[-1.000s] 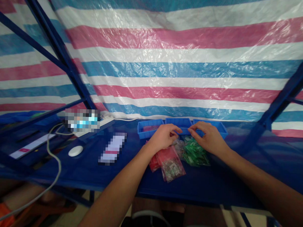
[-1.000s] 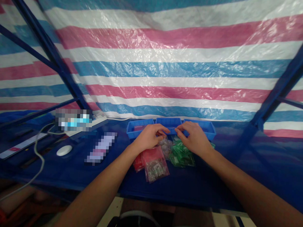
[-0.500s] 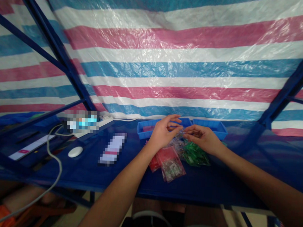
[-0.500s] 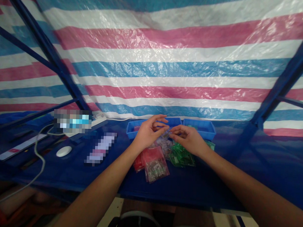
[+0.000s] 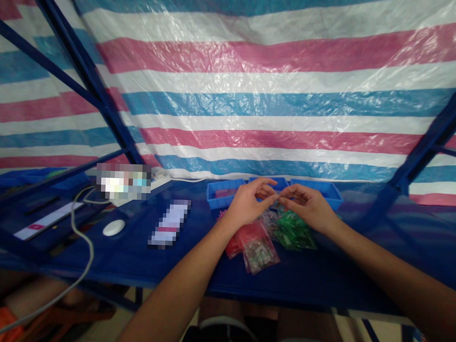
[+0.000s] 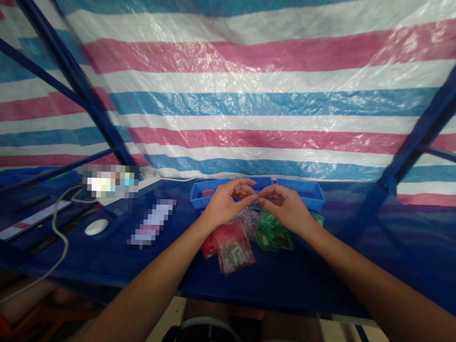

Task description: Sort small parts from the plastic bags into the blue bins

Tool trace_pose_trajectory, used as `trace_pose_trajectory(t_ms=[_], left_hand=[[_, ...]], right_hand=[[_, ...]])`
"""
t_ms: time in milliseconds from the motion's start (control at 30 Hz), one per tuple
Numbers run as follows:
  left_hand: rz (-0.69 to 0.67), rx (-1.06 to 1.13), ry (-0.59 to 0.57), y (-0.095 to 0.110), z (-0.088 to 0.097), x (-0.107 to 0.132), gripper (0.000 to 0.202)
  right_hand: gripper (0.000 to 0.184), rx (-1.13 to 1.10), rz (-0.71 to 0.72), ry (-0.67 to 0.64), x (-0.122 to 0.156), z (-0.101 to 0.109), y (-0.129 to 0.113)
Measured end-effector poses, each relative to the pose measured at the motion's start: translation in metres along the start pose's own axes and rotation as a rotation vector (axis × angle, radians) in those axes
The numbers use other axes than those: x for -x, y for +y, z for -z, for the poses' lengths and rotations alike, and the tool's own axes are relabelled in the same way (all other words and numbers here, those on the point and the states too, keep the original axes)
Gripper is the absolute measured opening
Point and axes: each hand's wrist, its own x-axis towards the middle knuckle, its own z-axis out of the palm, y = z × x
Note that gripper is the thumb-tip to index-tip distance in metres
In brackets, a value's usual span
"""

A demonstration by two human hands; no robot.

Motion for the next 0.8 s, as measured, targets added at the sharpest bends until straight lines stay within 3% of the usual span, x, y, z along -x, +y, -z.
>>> trace_pose_trajectory(t_ms=[133, 467, 800], left_hand=[[0.034, 0.079, -0.028, -0.0031, -0.0015, 0.0005, 0.043], [0.083, 0.042, -0.037, -0.0013, 0.0011, 0.0003, 0.029], [0.071, 0.027, -0.091, 0.0008, 0.0027, 0.0015, 0.037]], right_hand=[[0.037, -0.042, 0.002, 0.039, -0.0012, 0.0003, 0.0042], [0.040, -0.045, -0.009, 0.051, -0.0026, -0.0003, 0.0025], [0.045, -0.001, -0.021, 0.080, -0.0040, 0.0029, -0.0031]])
